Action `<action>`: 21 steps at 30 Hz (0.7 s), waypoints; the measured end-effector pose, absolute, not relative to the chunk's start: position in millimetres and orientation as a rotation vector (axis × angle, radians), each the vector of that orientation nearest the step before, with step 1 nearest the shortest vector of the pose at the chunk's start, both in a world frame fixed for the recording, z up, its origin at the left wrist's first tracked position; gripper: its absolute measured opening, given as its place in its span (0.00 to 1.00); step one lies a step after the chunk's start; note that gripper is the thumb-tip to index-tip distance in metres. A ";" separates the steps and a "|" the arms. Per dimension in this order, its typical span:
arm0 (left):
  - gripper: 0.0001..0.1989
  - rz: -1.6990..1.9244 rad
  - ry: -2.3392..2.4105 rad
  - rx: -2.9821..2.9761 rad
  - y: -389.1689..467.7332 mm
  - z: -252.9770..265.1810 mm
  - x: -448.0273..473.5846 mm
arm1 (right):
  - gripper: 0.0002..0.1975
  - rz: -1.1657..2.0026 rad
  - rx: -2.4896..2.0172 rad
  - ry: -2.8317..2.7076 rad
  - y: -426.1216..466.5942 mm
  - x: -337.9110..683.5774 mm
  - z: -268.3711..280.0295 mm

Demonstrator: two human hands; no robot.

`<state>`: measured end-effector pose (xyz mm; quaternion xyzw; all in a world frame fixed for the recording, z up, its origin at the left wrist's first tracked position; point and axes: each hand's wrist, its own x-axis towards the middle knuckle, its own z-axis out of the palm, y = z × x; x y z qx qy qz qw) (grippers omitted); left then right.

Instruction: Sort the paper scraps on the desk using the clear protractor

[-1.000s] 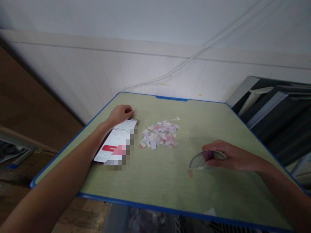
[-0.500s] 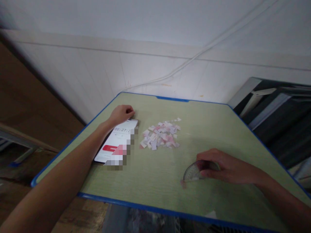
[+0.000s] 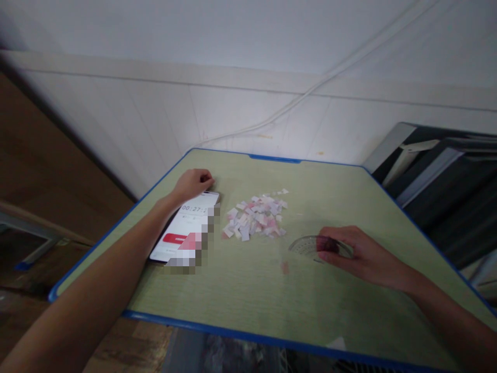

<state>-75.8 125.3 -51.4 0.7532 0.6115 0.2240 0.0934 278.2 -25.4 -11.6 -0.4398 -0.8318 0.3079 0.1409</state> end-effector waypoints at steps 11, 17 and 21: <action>0.12 0.654 1.808 2.240 125.2 -50.1 -74.7 | 0.11 1.021 -1.256 -2.538 -27.6 275.1 -17.6; 0.11 0.648 1.805 2.243 126.0 -51.1 -75.2 | 0.09 1.029 -1.280 -2.535 -27.9 273.8 -19.7; 0.11 0.654 1.803 2.244 125.4 -50.7 -75.2 | 0.10 1.025 -1.273 -2.528 -28.2 272.6 -19.6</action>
